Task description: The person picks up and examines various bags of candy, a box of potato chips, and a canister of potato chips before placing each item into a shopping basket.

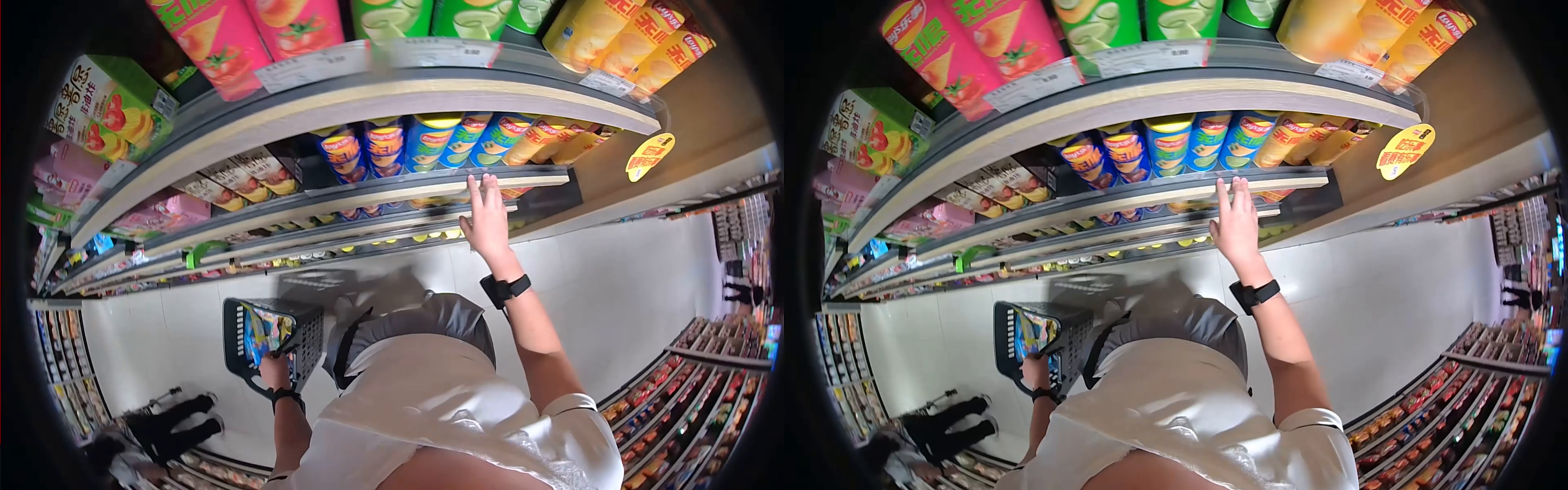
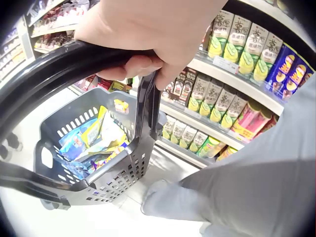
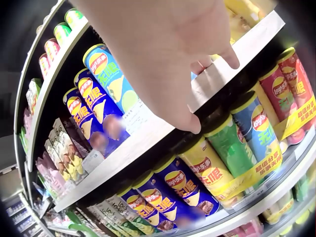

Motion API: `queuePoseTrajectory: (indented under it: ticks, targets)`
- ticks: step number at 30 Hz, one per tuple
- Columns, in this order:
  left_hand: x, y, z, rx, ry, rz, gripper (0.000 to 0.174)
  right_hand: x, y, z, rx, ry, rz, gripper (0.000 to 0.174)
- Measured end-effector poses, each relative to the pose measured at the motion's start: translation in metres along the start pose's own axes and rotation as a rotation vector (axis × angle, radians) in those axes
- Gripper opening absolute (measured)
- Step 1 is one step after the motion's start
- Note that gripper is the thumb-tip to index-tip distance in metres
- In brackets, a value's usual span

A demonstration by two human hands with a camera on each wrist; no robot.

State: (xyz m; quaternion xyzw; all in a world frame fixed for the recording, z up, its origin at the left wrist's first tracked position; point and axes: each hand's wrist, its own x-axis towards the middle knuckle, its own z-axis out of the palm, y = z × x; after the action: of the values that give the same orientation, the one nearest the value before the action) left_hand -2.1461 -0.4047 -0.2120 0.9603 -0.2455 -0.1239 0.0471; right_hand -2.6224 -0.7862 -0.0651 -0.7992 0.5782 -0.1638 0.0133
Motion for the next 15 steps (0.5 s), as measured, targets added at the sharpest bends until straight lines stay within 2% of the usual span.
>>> queuePoseTrajectory:
  ticks: [5,8,13,15]
  targets:
    - [-0.075,0.044,-0.001,0.131,-0.041,-0.076,0.027,-0.003,0.008,0.004,-0.006,-0.032,-0.063,0.101]
    - [-0.106,0.04,0.02,0.156,-0.017,-0.111,0.028,-0.006,0.015,0.007,-0.034,-0.051,-0.093,0.104]
    - [-0.153,0.043,0.033,0.186,-0.037,-0.021,0.026,-0.003,0.02,0.017,-0.103,0.012,-0.133,0.108]
    - [-0.168,0.038,0.038,0.196,-0.078,-0.042,0.026,-0.009,0.023,0.021,-0.113,0.005,-0.133,0.108]
